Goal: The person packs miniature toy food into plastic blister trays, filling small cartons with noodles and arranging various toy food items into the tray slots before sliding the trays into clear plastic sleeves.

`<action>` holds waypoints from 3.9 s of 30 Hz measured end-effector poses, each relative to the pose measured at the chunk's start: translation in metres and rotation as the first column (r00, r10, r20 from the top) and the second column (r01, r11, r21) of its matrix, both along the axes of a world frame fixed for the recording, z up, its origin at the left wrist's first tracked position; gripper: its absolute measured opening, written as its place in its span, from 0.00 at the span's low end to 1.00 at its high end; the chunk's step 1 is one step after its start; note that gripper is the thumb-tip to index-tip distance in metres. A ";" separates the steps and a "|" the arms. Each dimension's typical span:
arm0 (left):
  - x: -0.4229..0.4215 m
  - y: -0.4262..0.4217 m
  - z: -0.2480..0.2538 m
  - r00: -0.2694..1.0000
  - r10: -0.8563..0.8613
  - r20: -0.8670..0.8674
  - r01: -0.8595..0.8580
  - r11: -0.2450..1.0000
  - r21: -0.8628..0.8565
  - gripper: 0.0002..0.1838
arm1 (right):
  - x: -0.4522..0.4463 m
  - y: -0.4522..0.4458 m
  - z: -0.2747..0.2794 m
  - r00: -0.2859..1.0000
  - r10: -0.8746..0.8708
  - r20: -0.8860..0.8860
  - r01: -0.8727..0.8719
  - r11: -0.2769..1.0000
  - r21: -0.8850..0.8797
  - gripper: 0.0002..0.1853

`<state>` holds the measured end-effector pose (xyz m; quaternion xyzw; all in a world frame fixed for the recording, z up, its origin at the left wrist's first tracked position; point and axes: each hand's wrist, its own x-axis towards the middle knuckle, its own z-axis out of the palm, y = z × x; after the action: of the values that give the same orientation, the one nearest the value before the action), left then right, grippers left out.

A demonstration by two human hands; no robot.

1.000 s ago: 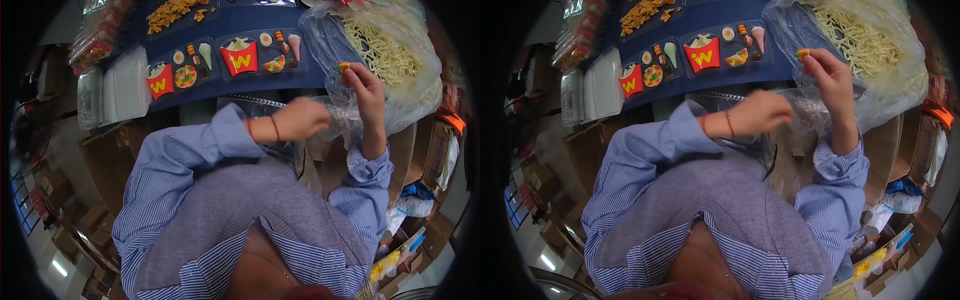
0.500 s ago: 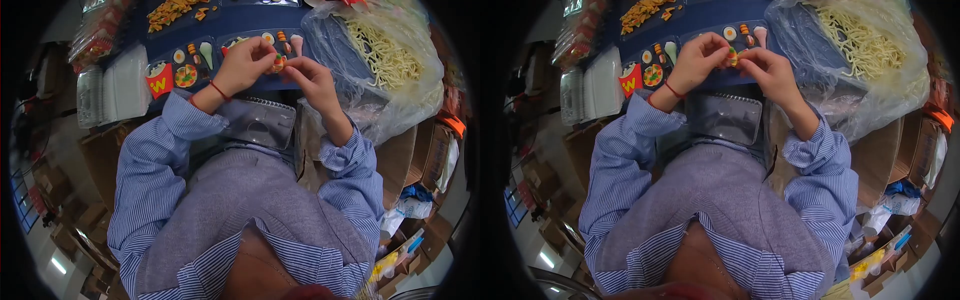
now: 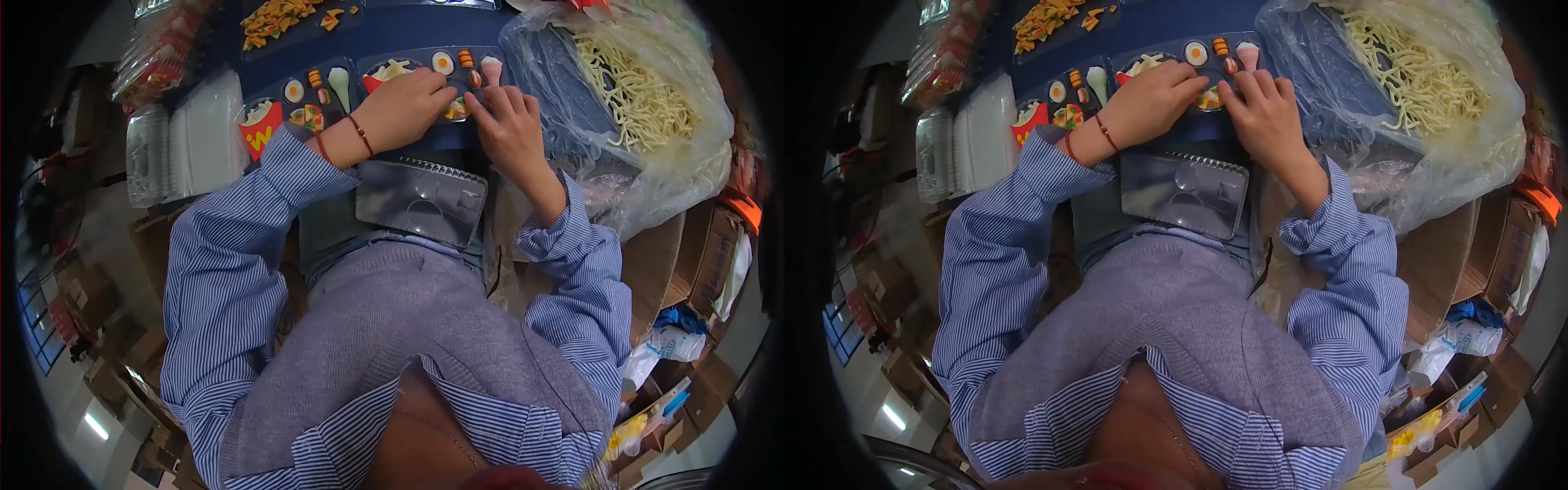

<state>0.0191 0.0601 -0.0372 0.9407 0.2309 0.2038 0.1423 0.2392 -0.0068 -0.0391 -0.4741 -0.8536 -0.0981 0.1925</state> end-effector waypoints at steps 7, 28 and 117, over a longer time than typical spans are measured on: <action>-0.015 -0.030 0.013 0.964 0.062 -0.257 -0.026 0.990 0.141 0.32 | -0.001 0.030 0.029 0.926 -0.029 -0.376 -0.058 0.974 -0.219 0.14; -0.107 0.138 -0.009 0.665 0.666 -0.338 -0.729 0.677 -0.101 0.19 | -0.108 0.203 0.030 0.617 -0.368 -0.696 -0.442 0.570 -0.693 0.15; -0.052 -0.117 0.010 0.933 0.323 0.158 -0.347 0.924 0.161 0.23 | -0.036 0.017 -0.010 0.971 -0.047 -0.235 0.056 0.998 0.032 0.09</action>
<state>-0.0332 -0.0565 -0.0269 0.8813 0.3588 0.3060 0.0313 0.2032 0.0104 -0.0488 -0.5005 -0.8104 -0.0629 0.2981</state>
